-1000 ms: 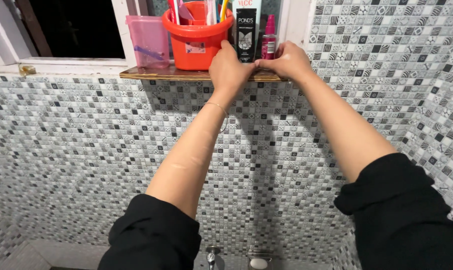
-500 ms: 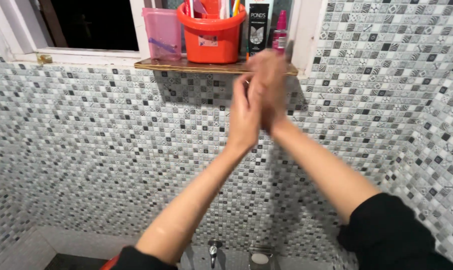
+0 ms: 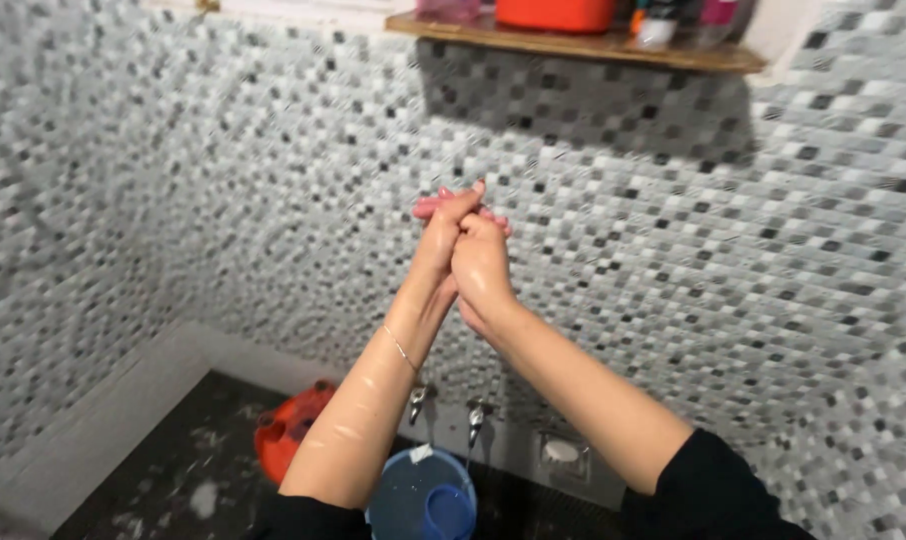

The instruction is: The person removes toothbrushes and a toothpaste tube from a red bucket, rinses them under a tap, and places them on a wall shelf. They then pick up a white tube and a black bottle from the floor, place them on the shelf, and finally open a clear jar with a red lid, remove a pink sponge, and return the lid.

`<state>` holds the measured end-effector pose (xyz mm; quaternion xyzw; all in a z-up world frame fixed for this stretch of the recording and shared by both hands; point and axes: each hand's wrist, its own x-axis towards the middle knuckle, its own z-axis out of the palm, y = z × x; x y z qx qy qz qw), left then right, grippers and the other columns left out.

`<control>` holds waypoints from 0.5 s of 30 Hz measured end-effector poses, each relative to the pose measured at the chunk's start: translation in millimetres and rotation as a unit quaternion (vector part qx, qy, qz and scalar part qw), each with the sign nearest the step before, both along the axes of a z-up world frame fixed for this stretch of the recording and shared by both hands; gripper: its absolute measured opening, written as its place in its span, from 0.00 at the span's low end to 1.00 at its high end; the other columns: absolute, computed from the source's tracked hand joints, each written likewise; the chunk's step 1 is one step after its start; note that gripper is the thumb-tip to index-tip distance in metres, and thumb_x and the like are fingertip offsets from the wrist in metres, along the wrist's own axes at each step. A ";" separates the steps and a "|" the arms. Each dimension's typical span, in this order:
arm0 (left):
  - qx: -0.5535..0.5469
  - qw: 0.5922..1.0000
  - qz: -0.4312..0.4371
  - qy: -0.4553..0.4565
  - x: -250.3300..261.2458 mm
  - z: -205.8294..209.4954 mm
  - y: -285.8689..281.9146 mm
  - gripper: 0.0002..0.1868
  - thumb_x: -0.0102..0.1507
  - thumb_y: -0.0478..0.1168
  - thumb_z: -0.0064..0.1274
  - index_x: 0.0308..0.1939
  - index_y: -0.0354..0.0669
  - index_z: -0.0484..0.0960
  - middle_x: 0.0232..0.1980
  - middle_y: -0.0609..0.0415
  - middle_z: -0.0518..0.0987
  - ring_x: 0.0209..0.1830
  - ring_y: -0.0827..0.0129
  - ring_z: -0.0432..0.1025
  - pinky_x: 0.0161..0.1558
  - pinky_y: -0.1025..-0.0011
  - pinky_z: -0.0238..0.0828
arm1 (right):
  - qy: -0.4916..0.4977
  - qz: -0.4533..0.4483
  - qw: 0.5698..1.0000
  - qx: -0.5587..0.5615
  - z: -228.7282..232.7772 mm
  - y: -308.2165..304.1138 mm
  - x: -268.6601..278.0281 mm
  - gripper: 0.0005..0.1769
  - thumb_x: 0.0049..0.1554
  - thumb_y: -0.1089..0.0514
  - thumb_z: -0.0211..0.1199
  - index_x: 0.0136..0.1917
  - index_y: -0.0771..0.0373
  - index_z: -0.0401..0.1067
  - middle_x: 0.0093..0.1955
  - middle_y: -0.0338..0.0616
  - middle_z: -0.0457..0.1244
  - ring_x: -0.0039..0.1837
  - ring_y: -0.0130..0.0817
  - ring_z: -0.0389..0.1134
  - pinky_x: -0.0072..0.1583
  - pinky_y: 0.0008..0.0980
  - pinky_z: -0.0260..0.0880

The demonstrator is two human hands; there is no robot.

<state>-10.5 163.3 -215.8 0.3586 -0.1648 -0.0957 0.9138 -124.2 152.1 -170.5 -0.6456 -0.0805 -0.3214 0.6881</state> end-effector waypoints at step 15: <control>-0.106 0.994 -0.021 -0.021 -100.3 -40.9 142.7 0.42 0.68 0.72 0.34 0.52 0.34 0.79 0.42 0.47 0.85 0.25 0.84 0.73 0.23 0.92 0.66 | 0.008 0.143 0.990 0.010 -112.9 63.2 21.7 0.06 0.57 0.65 0.70 0.47 0.70 0.76 0.36 0.53 0.71 0.34 0.28 0.73 0.35 0.23 0.78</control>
